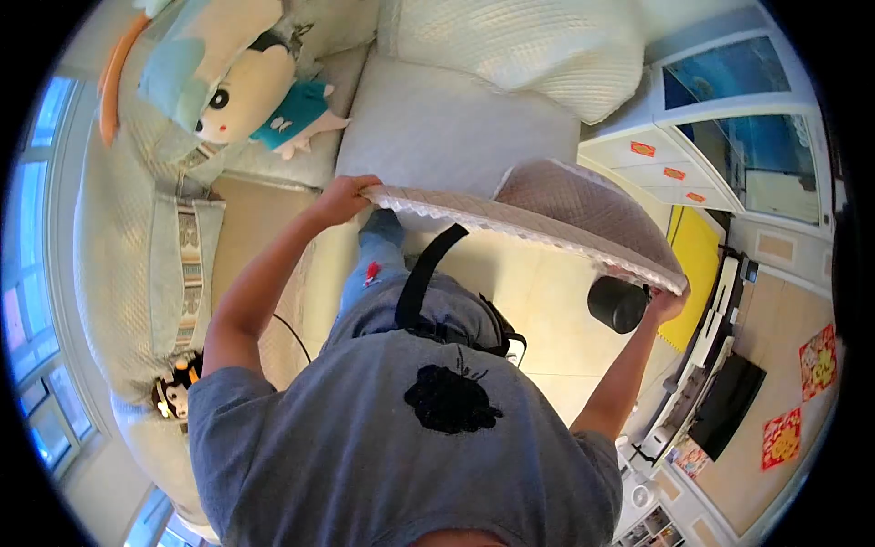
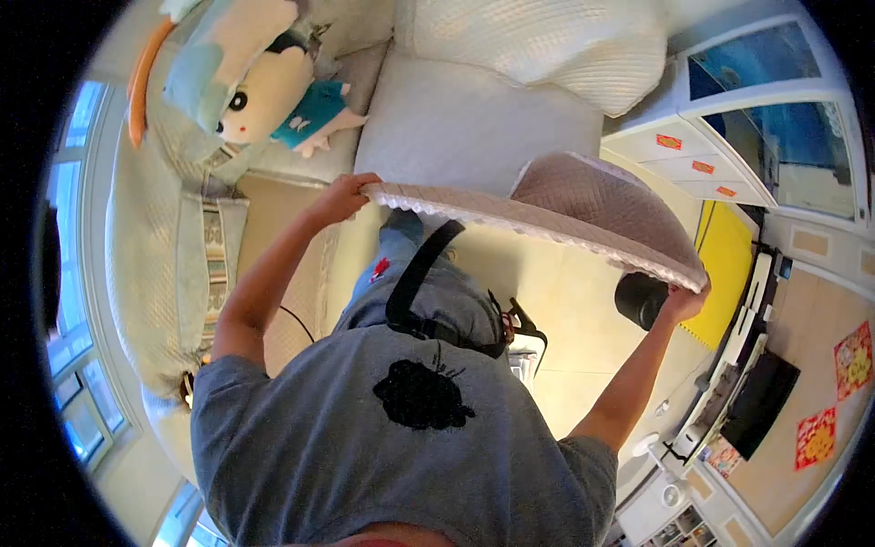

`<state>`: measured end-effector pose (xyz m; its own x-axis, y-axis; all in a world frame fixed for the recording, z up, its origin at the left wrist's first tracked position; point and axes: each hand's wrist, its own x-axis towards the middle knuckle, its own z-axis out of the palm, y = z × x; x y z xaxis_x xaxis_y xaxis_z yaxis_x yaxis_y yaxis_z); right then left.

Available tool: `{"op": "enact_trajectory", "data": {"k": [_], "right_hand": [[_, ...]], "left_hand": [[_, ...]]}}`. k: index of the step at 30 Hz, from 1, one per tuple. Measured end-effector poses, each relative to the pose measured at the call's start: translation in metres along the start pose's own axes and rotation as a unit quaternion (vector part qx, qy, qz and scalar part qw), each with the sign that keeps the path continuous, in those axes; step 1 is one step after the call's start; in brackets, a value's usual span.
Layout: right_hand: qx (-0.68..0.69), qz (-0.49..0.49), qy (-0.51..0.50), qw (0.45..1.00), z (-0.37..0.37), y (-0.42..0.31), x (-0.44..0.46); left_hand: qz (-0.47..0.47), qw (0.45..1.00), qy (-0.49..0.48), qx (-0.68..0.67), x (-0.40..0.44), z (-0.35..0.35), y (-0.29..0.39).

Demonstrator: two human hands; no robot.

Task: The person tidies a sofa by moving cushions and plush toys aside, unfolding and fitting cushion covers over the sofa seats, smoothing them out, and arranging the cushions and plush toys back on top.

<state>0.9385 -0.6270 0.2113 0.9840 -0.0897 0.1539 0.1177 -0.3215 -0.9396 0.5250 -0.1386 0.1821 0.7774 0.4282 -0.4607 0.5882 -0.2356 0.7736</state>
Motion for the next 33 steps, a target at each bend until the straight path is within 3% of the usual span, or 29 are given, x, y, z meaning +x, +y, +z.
{"op": "enact_trajectory", "data": {"k": [1, 2, 3, 4, 6, 7, 9, 10, 12, 13, 14, 15, 16, 17, 18, 19, 20, 22, 24, 25, 26, 28, 29, 30, 31, 33], "right_hand": [[0.036, -0.006, 0.042, 0.998, -0.012, -0.002, -0.001], [-0.131, -0.074, 0.142, 0.978, -0.011, -0.022, -0.015], [0.111, -0.085, 0.146, 0.979, -0.032, -0.007, 0.000], [0.161, -0.115, 0.161, 0.967, -0.038, -0.023, -0.005], [0.019, -0.166, 0.224, 0.960, -0.053, -0.040, -0.013], [0.020, -0.166, 0.229, 0.959, -0.060, -0.050, -0.015], [0.248, -0.181, 0.161, 0.938, -0.069, -0.065, -0.017], [0.248, -0.181, 0.165, 0.937, -0.074, -0.062, -0.013], [-0.037, -0.262, 0.198, 0.944, -0.086, -0.055, -0.002], [-0.086, -0.329, 0.177, 0.924, -0.073, -0.069, 0.000], [0.110, -0.334, 0.030, 0.936, -0.099, -0.026, 0.047], [0.051, -0.353, 0.066, 0.932, -0.082, -0.027, 0.050], [0.049, -0.274, 0.100, 0.955, -0.053, -0.047, 0.045], [0.110, -0.132, 0.105, 0.980, -0.030, -0.056, 0.053], [0.083, -0.065, 0.046, 0.993, -0.025, -0.046, 0.082], [0.010, -0.101, 0.026, 0.994, -0.020, -0.010, 0.132], [0.007, -0.060, 0.036, 0.997, 0.010, -0.043, 0.130], [-0.216, -0.215, 0.015, 0.952, 0.041, -0.070, 0.160], [-0.214, -0.260, 0.023, 0.941, 0.071, -0.117, 0.170], [-0.232, -0.393, 0.068, 0.887, 0.082, -0.135, 0.173], [-0.235, -0.393, 0.098, 0.884, 0.097, -0.185, 0.126], [-0.133, -0.389, 0.109, 0.905, 0.105, -0.220, 0.102], [-0.129, -0.389, 0.112, 0.905, 0.104, -0.222, 0.098], [-0.116, -0.445, 0.110, 0.881, 0.100, -0.222, 0.092], [-0.102, -0.500, 0.107, 0.853, 0.098, -0.221, 0.085], [-0.103, -0.523, 0.094, 0.841, 0.095, -0.216, 0.057]], "left_hand": [[0.002, 0.998, -0.056, -0.010, 0.002, 0.001, 0.009], [0.089, 0.993, -0.057, 0.045, 0.005, 0.004, 0.016], [0.151, 0.986, -0.053, 0.044, 0.012, 0.009, 0.017], [0.210, 0.976, -0.050, 0.042, 0.017, 0.014, 0.017], [0.188, 0.978, -0.077, 0.037, 0.022, 0.010, 0.040], [0.161, 0.982, -0.098, 0.029, 0.025, 0.006, 0.051], [0.203, 0.975, -0.081, 0.029, 0.034, 0.002, 0.063], [0.242, 0.968, -0.061, 0.026, 0.040, -0.001, 0.068], [0.233, 0.968, -0.079, 0.046, 0.058, -0.015, 0.076], [0.243, 0.966, -0.077, 0.033, 0.070, -0.022, 0.079], [0.253, 0.964, -0.074, 0.021, 0.085, -0.030, 0.083], [0.279, 0.959, -0.037, 0.046, 0.104, -0.039, 0.085], [0.303, 0.950, 0.001, 0.071, 0.125, -0.050, 0.087], [0.274, 0.958, 0.034, 0.081, 0.143, -0.066, 0.097], [0.245, 0.963, 0.067, 0.092, 0.163, -0.083, 0.109], [0.361, 0.901, 0.172, 0.166, 0.200, -0.107, 0.115], [0.467, 0.808, 0.273, 0.233, 0.224, -0.123, 0.119], [0.334, 0.836, 0.331, 0.284, 0.202, -0.161, 0.182], [0.361, 0.785, 0.438, 0.248, 0.240, -0.218, 0.185], [0.327, 0.829, 0.431, 0.142, 0.200, -0.224, 0.207], [0.288, 0.861, 0.417, 0.034, 0.150, -0.228, 0.232], [0.344, 0.808, 0.475, 0.058, 0.121, -0.258, 0.232], [0.316, 0.828, 0.457, 0.076, 0.085, -0.258, 0.232], [0.356, 0.789, 0.467, 0.180, 0.085, -0.292, 0.198], [0.326, 0.816, 0.440, 0.183, 0.060, -0.284, 0.194], [0.264, 0.851, 0.398, 0.220, 0.003, -0.264, 0.176]]}}
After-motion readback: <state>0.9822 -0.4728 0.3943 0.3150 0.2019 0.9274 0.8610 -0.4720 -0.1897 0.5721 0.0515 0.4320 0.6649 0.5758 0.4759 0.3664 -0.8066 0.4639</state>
